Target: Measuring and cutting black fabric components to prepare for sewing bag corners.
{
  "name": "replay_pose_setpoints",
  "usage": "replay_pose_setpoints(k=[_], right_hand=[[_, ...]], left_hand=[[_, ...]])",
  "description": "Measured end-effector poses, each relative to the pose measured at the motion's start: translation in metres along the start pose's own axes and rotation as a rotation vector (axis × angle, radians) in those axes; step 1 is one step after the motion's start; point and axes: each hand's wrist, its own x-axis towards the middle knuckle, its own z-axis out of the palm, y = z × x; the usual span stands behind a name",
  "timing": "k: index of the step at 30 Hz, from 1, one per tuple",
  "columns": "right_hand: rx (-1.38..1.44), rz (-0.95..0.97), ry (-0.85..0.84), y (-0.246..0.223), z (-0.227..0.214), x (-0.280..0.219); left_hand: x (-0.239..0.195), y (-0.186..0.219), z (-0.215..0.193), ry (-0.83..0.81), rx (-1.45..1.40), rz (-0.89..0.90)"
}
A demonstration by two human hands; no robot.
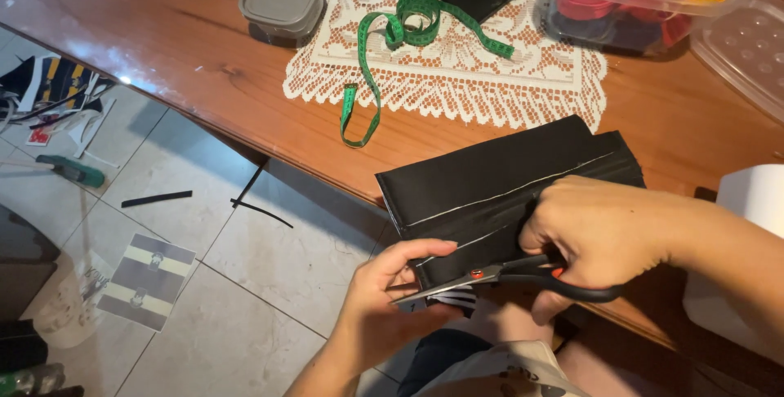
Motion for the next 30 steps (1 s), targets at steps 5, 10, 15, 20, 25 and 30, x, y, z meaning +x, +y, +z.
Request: replay_pose_setpoints(k=[5, 10, 15, 20, 25, 30], right_hand=[[0.017, -0.144, 0.101, 0.018, 0.016, 0.006], [0.009, -0.188, 0.111, 0.021, 0.017, 0.005], [0.08, -0.025, 0.033, -0.002, -0.001, -0.005], [0.037, -0.061, 0.054, -0.004, 0.002, -0.004], [0.066, -0.322, 0.219, 0.017, 0.018, 0.003], [0.206, -0.228, 0.32, 0.004, -0.003, -0.019]], left_hand=[[0.003, -0.003, 0.001, 0.014, -0.089, 0.008], [0.004, -0.011, 0.0, -0.052, -0.227, 0.097], [0.006, -0.02, 0.003, -0.12, -0.421, 0.138], [0.008, -0.017, 0.008, -0.133, -0.359, 0.09], [0.015, -0.031, 0.016, -0.116, -0.498, 0.108], [0.034, -0.045, 0.032, 0.142, -0.092, 0.095]])
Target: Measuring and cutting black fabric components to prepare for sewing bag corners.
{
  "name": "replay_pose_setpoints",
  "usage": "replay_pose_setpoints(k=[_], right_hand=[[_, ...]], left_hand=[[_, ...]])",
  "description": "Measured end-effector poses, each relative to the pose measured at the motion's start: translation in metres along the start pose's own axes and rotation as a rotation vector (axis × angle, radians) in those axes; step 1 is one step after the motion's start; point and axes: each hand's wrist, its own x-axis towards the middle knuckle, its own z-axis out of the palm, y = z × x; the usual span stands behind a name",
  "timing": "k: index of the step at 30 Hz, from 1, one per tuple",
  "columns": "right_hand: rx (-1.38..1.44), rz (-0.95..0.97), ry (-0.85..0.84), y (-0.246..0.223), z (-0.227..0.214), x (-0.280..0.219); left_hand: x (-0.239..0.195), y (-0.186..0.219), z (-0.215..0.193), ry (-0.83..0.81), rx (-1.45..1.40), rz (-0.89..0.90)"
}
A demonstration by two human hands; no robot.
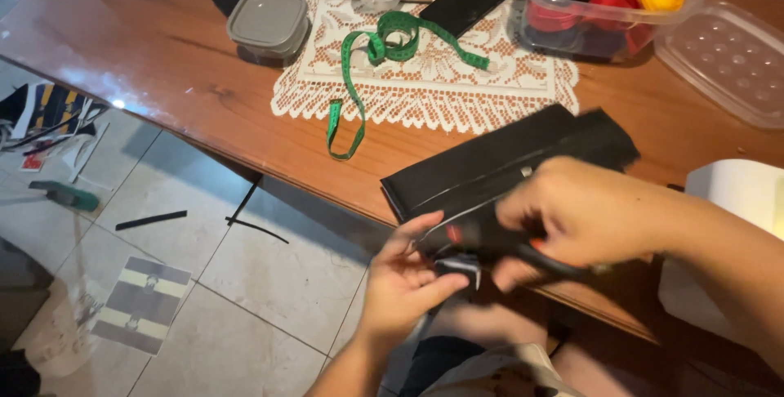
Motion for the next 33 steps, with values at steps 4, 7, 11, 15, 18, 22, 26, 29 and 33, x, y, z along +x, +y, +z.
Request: replay_pose_setpoints(k=[4, 7, 11, 15, 18, 22, 26, 29, 33], right_hand=[[-0.211, 0.611, 0.139, -0.02, 0.0, -0.002], [-0.285, 0.851, 0.155, -0.026, 0.018, -0.012], [-0.093, 0.863, 0.327, -0.02, 0.057, -0.031], [-0.088, 0.702, 0.688, 0.019, 0.111, -0.03], [-0.275, 0.498, 0.921, 0.034, 0.127, -0.02], [-0.3, 0.552, 0.79, 0.041, 0.121, -0.026], [-0.063, 0.699, 0.843, 0.025, 0.101, -0.033], [0.522, 0.681, 0.836, -0.022, 0.077, -0.019], [0.999, 0.5, 0.668, -0.021, 0.083, 0.004]], left_hand=[[0.001, -0.027, 0.024, -0.042, -0.35, 0.051], [-0.012, -0.047, 0.022, 0.056, -0.248, -0.013], [-0.033, -0.063, 0.002, 0.151, -0.296, -0.046], [-0.037, -0.064, -0.038, 0.126, -0.217, -0.093], [-0.033, -0.073, -0.07, 0.206, 0.134, -0.11], [-0.026, -0.05, -0.082, 0.287, 0.622, 0.022], [-0.025, -0.016, -0.054, 0.308, 0.092, -0.08], [-0.02, 0.008, -0.023, 0.144, 0.17, 0.314], [-0.012, 0.032, 0.001, 0.122, 0.531, 0.73]])
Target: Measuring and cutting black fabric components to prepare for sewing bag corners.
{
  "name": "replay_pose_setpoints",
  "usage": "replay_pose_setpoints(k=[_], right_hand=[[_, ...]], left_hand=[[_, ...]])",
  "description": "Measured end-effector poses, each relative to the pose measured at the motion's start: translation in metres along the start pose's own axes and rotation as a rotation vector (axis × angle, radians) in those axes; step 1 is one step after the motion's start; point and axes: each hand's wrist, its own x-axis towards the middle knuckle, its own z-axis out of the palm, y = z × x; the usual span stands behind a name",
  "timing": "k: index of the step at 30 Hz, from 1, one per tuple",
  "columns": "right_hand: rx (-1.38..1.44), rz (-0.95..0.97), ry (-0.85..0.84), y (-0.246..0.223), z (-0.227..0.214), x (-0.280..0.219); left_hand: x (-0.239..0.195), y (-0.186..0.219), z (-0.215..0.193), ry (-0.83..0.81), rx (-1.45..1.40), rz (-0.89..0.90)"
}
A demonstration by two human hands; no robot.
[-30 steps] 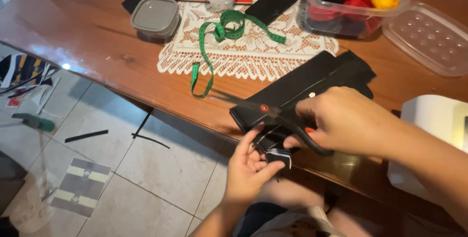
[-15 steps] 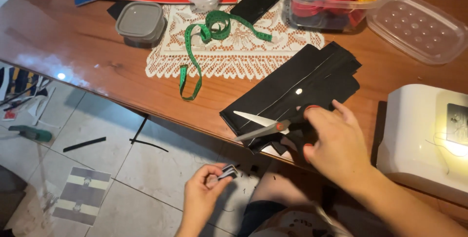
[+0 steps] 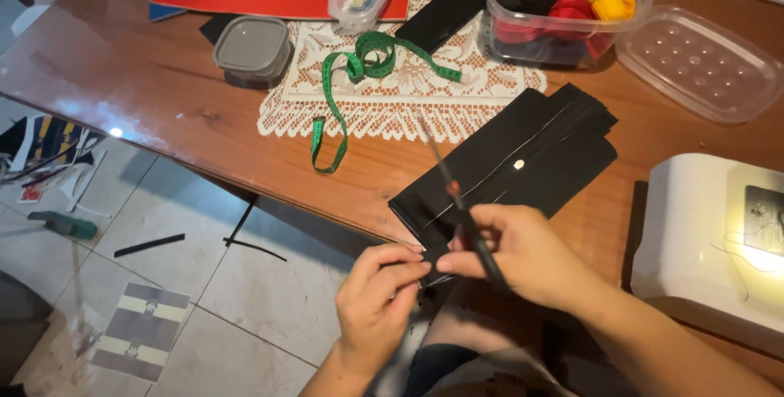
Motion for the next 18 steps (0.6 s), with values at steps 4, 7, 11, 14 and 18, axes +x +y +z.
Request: replay_pose_setpoints(k=[4, 7, 11, 14, 18], right_hand=[[0.05, -0.097, -0.103, 0.012, -0.004, 0.013], [0.018, -0.112, 0.043, 0.015, -0.015, 0.022], [-0.064, -0.067, 0.058, 0.029, -0.032, 0.024], [-0.089, -0.015, 0.059, 0.035, -0.039, 0.011], [-0.056, 0.045, 0.114, 0.04, -0.054, -0.002]], left_hand=[[0.013, -0.005, 0.005, 0.031, 0.076, 0.283], [0.031, -0.024, 0.003, 0.004, 0.185, 0.114], [0.057, -0.054, 0.006, -0.264, 0.44, -0.115], [0.052, -0.046, 0.019, -0.414, 0.52, -0.066], [0.029, -0.016, 0.03, -0.371, 0.281, -0.321]])
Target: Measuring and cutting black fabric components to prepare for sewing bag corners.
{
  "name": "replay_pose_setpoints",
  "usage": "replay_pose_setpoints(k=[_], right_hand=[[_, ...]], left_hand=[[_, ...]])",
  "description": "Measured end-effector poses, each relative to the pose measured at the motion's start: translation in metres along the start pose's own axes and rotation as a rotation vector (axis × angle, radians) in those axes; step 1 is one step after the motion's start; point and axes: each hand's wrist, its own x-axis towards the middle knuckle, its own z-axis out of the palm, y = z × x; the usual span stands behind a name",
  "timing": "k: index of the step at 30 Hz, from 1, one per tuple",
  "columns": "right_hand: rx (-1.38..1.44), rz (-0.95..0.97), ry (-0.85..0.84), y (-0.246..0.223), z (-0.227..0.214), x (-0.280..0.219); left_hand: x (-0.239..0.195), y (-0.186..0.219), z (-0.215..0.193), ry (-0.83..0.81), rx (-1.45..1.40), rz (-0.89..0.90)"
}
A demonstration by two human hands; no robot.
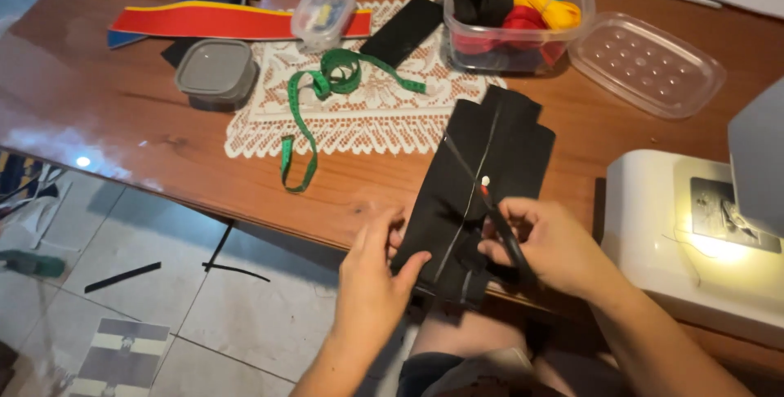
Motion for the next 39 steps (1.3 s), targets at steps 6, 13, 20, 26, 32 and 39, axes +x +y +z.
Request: replay_pose_setpoints(k=[6, 13, 20, 26, 32, 39], right_hand=[[-0.161, -0.088, 0.232, -0.009, -0.002, -0.013], [-0.334, -0.123, -0.192, -0.028, 0.018, -0.014], [-0.665, -0.181, -0.262, -0.026, 0.033, -0.008], [-0.688, -0.167, -0.167, -0.026, 0.039, -0.014], [-0.755, -0.196, -0.197, -0.019, 0.038, -0.015], [-0.81, -0.176, -0.219, -0.026, 0.038, -0.015]], left_hand=[[-0.047, -0.016, 0.041, 0.111, -0.797, -0.379], [-0.058, -0.026, 0.055, 0.029, -1.113, -0.331], [-0.063, -0.02, 0.049, -0.073, -1.303, -0.767], [-0.056, -0.011, 0.037, -0.221, -1.307, -0.791], [-0.056, -0.007, 0.035, -0.16, -1.285, -0.922], [-0.06, -0.015, 0.046, -0.24, -1.308, -0.724]])
